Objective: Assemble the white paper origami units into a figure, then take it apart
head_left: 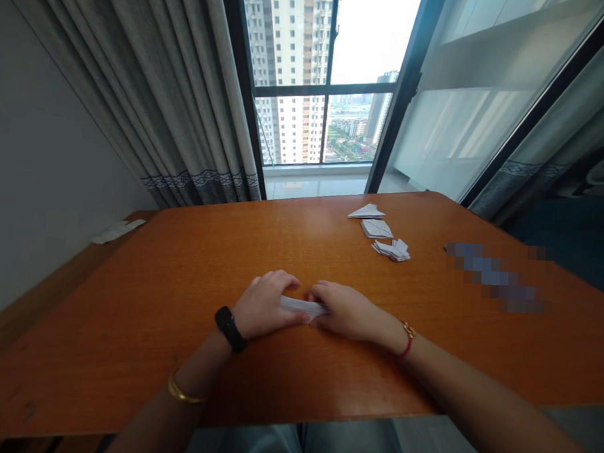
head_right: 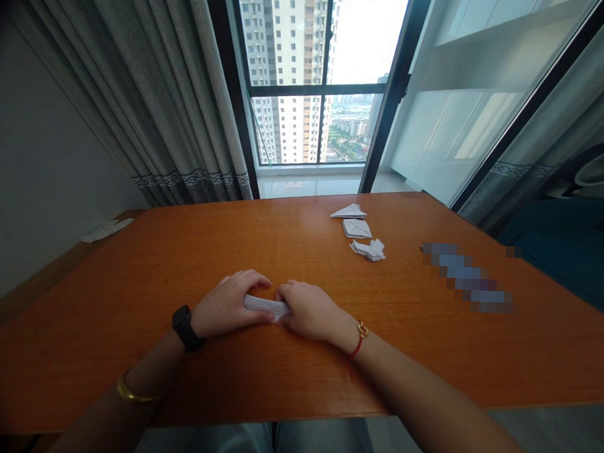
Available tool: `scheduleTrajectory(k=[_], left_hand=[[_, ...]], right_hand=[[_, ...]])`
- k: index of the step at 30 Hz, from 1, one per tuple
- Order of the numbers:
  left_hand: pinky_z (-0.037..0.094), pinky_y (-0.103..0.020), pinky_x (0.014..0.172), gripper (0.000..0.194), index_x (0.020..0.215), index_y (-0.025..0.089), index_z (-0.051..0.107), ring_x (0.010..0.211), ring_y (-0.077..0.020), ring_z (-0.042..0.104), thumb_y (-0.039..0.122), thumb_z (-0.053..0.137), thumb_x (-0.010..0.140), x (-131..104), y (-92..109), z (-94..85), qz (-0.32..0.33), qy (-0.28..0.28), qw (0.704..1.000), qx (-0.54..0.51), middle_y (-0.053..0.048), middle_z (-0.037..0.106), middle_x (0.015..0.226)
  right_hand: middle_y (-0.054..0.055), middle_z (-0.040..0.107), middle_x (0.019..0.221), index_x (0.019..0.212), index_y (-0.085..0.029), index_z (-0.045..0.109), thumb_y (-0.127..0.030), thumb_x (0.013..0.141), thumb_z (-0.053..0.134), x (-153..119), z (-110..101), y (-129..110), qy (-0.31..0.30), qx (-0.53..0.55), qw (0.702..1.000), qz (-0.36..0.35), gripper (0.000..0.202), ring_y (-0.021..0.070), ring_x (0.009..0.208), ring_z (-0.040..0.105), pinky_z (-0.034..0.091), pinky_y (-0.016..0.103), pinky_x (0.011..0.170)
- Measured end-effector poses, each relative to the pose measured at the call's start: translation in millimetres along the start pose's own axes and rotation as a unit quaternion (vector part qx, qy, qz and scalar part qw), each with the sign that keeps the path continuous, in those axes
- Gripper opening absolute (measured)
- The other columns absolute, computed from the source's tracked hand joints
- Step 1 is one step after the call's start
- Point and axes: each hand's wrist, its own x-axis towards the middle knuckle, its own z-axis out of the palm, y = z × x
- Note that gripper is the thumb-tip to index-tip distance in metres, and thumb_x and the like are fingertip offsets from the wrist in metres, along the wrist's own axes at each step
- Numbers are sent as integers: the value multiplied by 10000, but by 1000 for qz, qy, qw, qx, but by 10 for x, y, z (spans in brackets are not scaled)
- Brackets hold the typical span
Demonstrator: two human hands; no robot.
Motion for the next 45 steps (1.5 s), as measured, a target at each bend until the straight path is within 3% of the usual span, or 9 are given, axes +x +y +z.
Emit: scheduleTrajectory(k=[5, 9, 14, 24, 29, 32, 35, 40, 45], left_hand=[[463, -310, 807, 499, 1118, 218, 563, 923, -206, 593, 495, 678, 719, 24, -4, 10, -23, 83, 995, -42, -49, 618, 1080], [458, -312, 791, 404, 1069, 237, 594, 896, -215, 597, 489, 641, 756, 31, -40, 66, -59, 54, 997, -6, -35, 636, 1020], [433, -267, 724, 280, 907, 207, 626, 818, -179, 587, 427, 453, 897, 64, -32, 107, -39, 7, 999, 26, -42, 628, 908], [402, -266, 652, 292, 857, 232, 631, 759, -170, 576, 448, 441, 901, 56, -20, 164, -31, 50, 998, 38, -16, 632, 837], [455, -270, 677, 420, 1212, 250, 503, 680, -126, 561, 483, 502, 862, 58, 11, 155, -75, 155, 984, -46, -8, 630, 992], [466, -272, 675, 424, 1218, 236, 498, 677, -123, 567, 477, 485, 870, 60, 8, 151, -81, 150, 984, -57, -14, 634, 983], [464, -277, 680, 416, 1201, 230, 510, 690, -132, 574, 484, 472, 874, 52, 9, 149, -75, 125, 988, -53, -16, 643, 963], [456, -277, 666, 447, 1256, 233, 464, 699, -140, 584, 484, 441, 887, 46, 9, 143, -84, 103, 990, -50, -15, 649, 959], [458, -277, 678, 443, 1247, 228, 476, 705, -143, 585, 488, 425, 892, 51, -11, 148, -80, 91, 992, -42, -14, 650, 956]], right_hand=[[27, 643, 967, 999, -229, 593, -315, 872, 561, 42, -46, 38, 106, -72, 992, 12, 157, 171, 848, 600, 366, 252, 670], [33, 638, 983, 1034, -226, 575, -412, 811, 639, 84, -16, 97, 87, -107, 990, 26, 297, 187, 824, 616, 379, 260, 648], [44, 630, 997, 1036, -200, 548, -458, 867, 551, 116, 16, 161, 108, -90, 990, -19, 308, 180, 855, 604, 382, 264, 681], [56, 690, 904, 945, -208, 647, -335, 937, 446, 177, -8, 69, 132, -125, 983, -37, 238, 183, 876, 597, 313, 326, 817], [24, 697, 795, 811, -231, 692, -298, 802, 575, -146, -590, 608, -15, -90, 985, 146, 136, 172, 709, 603, 363, 276, 653], [25, 678, 710, 740, -235, 711, -368, 725, 620, -411, -884, 1151, -72, -74, 959, 265, 162, 201, 680, 595, 389, 293, 626], [46, 683, 756, 705, -245, 722, -350, 688, 640, -497, -944, 1483, -92, -71, 927, 356, 135, 255, 755, 601, 407, 383, 688], [58, 683, 900, 715, -283, 719, -328, 644, 666, -373, -832, 1547, -64, -76, 898, 429, 99, 323, 877, 579, 309, 618, 816], [78, 674, 927, 759, -288, 712, -306, 608, 681, -367, -816, 1505, -42, -78, 898, 432, 155, 352, 920, 564, 281, 663, 819]])
